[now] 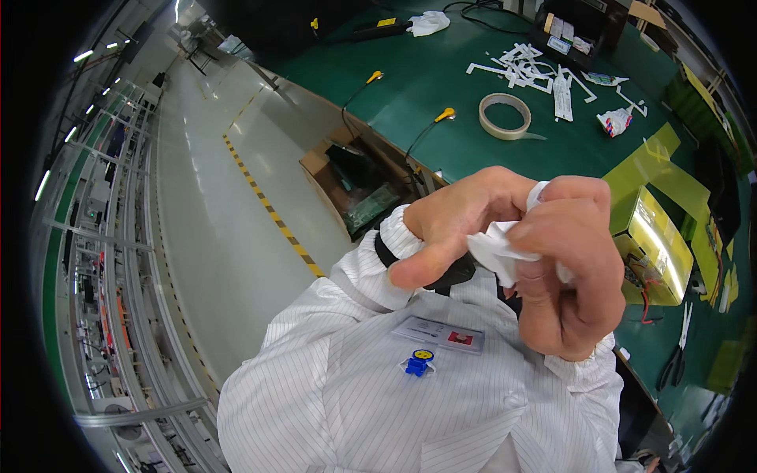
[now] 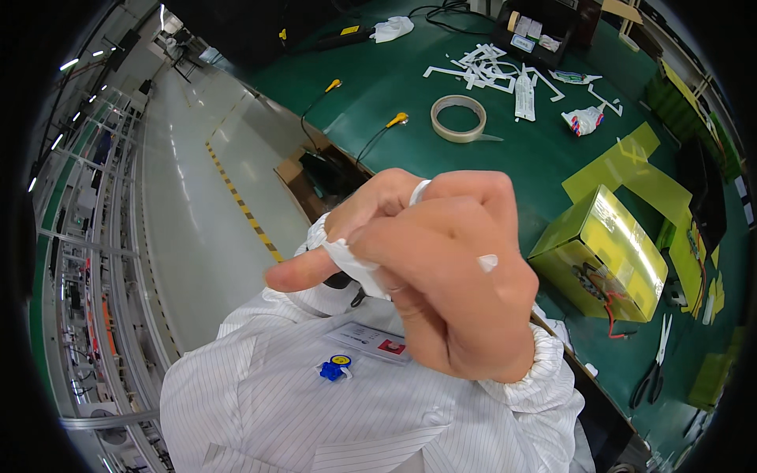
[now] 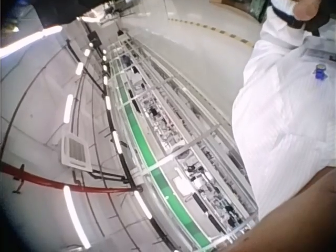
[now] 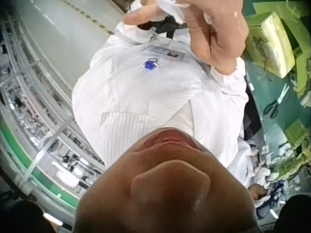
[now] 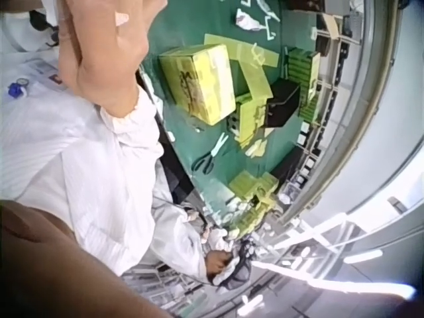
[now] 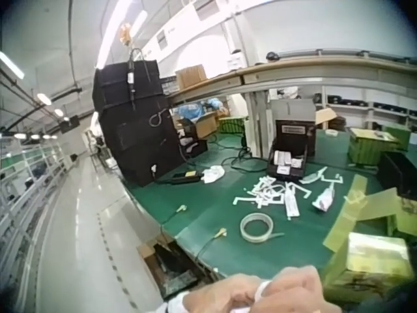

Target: The person tapes a battery pack, wipes their hands, and applies glue to a circuit board. They then cut a piece of tape with scissors and press it over the circuit board and wires.

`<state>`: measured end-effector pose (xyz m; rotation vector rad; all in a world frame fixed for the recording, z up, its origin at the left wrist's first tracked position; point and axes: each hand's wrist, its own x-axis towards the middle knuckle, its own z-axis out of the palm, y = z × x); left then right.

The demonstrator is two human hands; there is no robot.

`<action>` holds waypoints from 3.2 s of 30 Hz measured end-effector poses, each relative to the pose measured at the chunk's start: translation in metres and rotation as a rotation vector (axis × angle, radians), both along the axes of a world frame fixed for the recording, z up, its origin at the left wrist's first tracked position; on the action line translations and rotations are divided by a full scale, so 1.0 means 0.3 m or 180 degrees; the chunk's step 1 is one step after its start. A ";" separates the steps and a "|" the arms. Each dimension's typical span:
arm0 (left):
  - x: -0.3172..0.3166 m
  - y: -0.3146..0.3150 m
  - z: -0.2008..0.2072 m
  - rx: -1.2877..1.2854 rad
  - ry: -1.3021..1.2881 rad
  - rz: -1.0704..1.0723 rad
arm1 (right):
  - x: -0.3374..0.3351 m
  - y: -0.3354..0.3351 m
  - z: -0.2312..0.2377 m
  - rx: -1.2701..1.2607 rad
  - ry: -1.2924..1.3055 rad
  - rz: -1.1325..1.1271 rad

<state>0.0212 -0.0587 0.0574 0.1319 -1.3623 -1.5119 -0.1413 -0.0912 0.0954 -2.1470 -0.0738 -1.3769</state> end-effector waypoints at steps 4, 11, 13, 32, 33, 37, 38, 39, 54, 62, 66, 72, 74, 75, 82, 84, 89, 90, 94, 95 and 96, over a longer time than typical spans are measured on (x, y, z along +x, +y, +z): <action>-0.002 0.014 0.025 0.0834 -0.0485 0.0246 | 0.002 0.032 0.021 0.0018 0.0135 -0.0234; -0.001 0.019 0.023 0.1059 -0.0313 0.0393 | 0.016 0.028 -0.004 -0.0534 0.0134 -0.0730; -0.014 0.006 0.012 0.1084 -0.0241 0.0362 | 0.002 0.014 0.000 -0.1189 0.0255 -0.1065; -0.104 0.013 -0.035 0.1115 -0.0726 0.0857 | -0.049 -0.029 -0.006 -0.0246 0.0586 -0.0121; -0.094 0.007 -0.068 0.1181 -0.0528 0.0579 | -0.052 -0.029 0.006 -0.0058 0.0504 -0.0074; -0.074 -0.005 -0.123 0.1348 0.0061 -0.0270 | -0.045 -0.048 -0.007 0.0267 0.0170 -0.0027; -0.076 -0.002 -0.105 0.1401 0.0172 -0.0361 | -0.047 -0.047 -0.007 0.0254 0.0166 -0.0039; -0.078 -0.002 -0.091 0.1447 0.0277 -0.0454 | -0.049 -0.043 -0.005 0.0258 0.0113 -0.0074; 0.227 0.029 0.100 -0.0589 -0.1086 0.4662 | -0.084 0.038 -0.197 0.0627 0.0117 -0.1316; 0.594 -0.429 0.027 0.0576 -0.4693 0.3879 | -0.152 0.069 -0.128 0.3460 -0.0269 -0.0463; 0.590 -0.491 0.057 0.1274 -0.5924 0.2180 | -0.186 0.029 -0.164 0.3845 -0.1006 0.0699; 0.515 -0.515 0.162 0.0239 -0.5435 0.3203 | -0.219 0.037 -0.167 0.3931 -0.0873 0.1627; 0.549 -0.531 0.154 0.0040 -0.5245 0.3414 | -0.216 0.035 -0.172 0.3889 -0.1031 0.1829; 0.578 -0.544 0.148 0.0109 -0.5165 0.3623 | -0.215 0.036 -0.172 0.3889 -0.1023 0.1844; 0.894 -0.707 0.116 -0.0228 -0.5622 0.5055 | -0.222 0.048 -0.147 0.4187 -0.1099 0.2482; 0.954 -0.756 0.123 -0.0193 -0.5638 0.5487 | -0.233 0.053 -0.147 0.4078 -0.0919 0.2476; 0.744 -0.801 0.186 0.1533 -0.4855 0.4064 | -0.258 0.045 -0.183 0.3826 -0.0686 0.2073; 0.744 -0.787 0.204 0.1620 -0.4900 0.4149 | -0.256 0.051 -0.184 0.3813 -0.0648 0.2005; 0.726 -0.690 0.268 0.1460 -0.3401 0.3498 | -0.253 0.058 -0.199 0.3701 -0.0521 0.1940; 0.723 -0.625 0.276 0.1363 -0.2582 0.2830 | -0.249 0.064 -0.201 0.3730 -0.0433 0.1923; 0.716 -0.556 0.296 0.1230 -0.1888 0.2048 | -0.248 0.065 -0.202 0.3730 -0.0365 0.1987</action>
